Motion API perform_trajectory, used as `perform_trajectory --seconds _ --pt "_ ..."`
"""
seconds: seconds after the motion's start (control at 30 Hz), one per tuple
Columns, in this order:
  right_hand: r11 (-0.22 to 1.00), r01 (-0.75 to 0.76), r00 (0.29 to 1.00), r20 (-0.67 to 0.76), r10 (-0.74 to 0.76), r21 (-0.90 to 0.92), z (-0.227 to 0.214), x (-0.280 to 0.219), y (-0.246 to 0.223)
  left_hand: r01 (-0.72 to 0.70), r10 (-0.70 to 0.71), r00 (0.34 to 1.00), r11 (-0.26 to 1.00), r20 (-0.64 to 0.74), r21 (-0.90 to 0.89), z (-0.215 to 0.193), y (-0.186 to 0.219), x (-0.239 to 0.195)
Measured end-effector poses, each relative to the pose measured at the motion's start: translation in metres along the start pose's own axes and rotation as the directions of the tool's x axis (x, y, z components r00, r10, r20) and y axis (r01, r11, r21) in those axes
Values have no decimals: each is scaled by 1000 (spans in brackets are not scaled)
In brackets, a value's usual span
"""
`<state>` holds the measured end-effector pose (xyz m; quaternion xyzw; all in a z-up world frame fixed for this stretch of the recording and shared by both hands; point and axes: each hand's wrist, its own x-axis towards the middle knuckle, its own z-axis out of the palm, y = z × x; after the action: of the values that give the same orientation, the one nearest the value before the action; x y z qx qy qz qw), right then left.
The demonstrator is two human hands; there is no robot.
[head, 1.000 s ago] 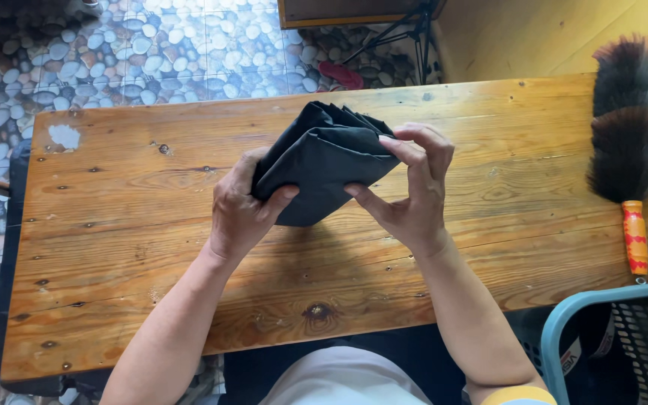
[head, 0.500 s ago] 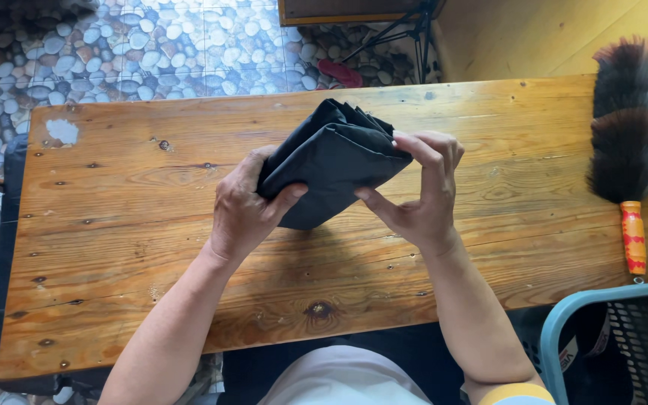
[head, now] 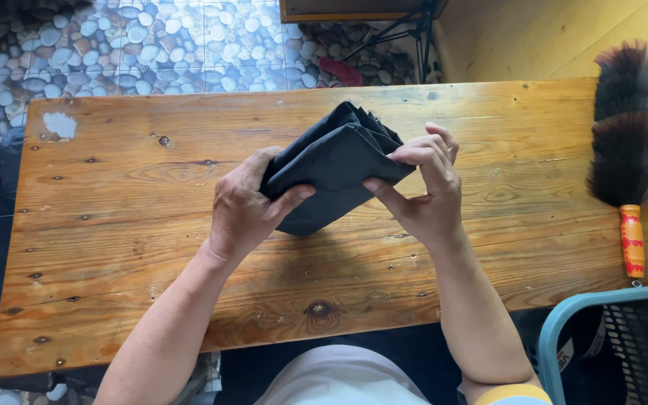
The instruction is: The person uses a feather duster to brush a large piece of black fabric laid out on a wooden table. They then fold the fabric into a compact rectangular shape and place it into a small black zippered pouch.
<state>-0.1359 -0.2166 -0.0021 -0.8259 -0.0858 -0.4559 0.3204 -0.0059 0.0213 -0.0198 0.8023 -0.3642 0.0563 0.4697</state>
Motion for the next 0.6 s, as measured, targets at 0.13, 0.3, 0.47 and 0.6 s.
perform_trajectory --seconds 0.13,0.3,0.47,0.6 --pt "997 -73 994 77 72 -1 -3 3 -5 -10 8 1000 998 24 56 -6 6 3" --pt "986 -165 972 174 161 8 -6 1 -4 -27 22 998 996 59 88 -9 8 4" --pt "937 -338 915 263 305 89 -7 4 -13 -9 -1 994 995 106 98 -9 3 4" --pt "916 -399 874 317 368 37 -4 -5 -1 1 -16 990 995 142 103 -16 15 6"
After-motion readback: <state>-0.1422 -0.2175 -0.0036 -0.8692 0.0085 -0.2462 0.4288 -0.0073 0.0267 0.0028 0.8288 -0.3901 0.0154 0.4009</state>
